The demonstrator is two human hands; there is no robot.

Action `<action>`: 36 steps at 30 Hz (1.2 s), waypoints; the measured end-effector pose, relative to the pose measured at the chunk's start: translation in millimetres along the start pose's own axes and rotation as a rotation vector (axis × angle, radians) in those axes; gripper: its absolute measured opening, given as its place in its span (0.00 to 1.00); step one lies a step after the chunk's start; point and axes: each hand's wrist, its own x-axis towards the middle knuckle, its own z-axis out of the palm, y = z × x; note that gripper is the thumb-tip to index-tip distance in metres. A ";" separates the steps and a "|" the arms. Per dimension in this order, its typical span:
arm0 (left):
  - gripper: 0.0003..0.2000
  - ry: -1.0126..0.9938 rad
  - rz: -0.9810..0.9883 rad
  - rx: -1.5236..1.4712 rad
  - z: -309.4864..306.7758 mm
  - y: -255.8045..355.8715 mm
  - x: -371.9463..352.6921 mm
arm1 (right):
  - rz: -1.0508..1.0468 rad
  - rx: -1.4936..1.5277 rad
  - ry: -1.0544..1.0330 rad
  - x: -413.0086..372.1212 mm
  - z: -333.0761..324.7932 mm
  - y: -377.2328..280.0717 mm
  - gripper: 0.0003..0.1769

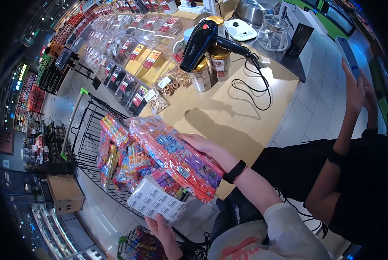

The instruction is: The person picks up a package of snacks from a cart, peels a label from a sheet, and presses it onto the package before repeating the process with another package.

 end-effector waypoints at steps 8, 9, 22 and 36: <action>0.18 0.034 -0.013 -0.042 10.5 1.7 -25.7 | 0.050 0.058 -0.051 -11.8 -11.1 10.3 0.31; 0.18 0.046 -0.010 -0.046 9.1 1.0 -27.2 | 0.071 0.052 -0.047 -13.2 -10.8 9.8 0.31; 0.18 0.144 0.033 -0.041 2.3 -1.3 -36.7 | 0.274 0.194 0.031 -46.0 5.8 -26.4 0.30; 0.19 0.103 -0.033 -0.055 8.1 -1.0 -14.9 | 0.238 0.156 0.055 -42.3 4.1 -19.6 0.32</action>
